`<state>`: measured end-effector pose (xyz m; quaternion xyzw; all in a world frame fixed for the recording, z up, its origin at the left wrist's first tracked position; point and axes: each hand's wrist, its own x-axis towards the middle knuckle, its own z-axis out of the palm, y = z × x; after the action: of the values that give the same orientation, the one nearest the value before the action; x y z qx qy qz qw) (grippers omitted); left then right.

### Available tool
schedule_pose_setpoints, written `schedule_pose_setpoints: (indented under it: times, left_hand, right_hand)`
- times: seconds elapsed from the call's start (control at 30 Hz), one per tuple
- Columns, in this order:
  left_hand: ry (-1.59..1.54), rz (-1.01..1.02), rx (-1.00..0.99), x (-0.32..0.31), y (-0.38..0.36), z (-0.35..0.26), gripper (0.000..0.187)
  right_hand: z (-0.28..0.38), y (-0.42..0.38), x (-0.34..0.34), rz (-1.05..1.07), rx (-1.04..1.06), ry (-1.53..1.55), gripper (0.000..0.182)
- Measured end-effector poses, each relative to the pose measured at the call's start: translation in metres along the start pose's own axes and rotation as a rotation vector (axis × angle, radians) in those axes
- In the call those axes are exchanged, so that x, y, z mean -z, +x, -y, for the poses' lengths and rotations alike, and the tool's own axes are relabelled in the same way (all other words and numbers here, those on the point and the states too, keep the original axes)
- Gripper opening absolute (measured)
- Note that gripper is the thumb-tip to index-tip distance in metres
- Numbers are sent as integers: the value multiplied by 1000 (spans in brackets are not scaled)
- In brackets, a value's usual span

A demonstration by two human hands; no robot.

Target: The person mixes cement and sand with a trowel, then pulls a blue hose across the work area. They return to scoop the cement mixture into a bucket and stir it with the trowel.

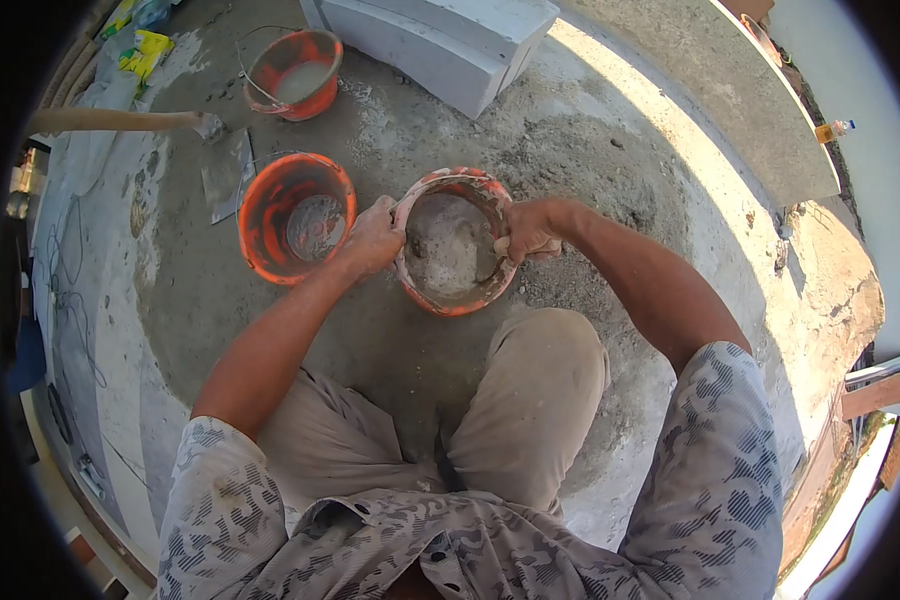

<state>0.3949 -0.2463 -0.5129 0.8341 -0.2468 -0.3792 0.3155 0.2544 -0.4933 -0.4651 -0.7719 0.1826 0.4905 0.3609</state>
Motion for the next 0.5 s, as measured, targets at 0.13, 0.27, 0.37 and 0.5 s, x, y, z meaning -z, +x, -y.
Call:
schedule_pose_setpoints:
  times: [0.13,0.27,0.37,0.5]
  left_hand:
    - [-101,-22,38,5,-5,14,28]
    - [54,-51,13,17,-16,1,28]
    - [43,-118,-81,9,-1,19,31]
    - [-131,-32,58,8,-3,7,34]
  right_hand:
    - [-36,10,-38,4,67,344,22]
    - [-44,9,-87,-78,151,605,29]
    - [-53,31,-122,-166,228,769,36]
    - [-43,31,-115,-53,229,1188,35]
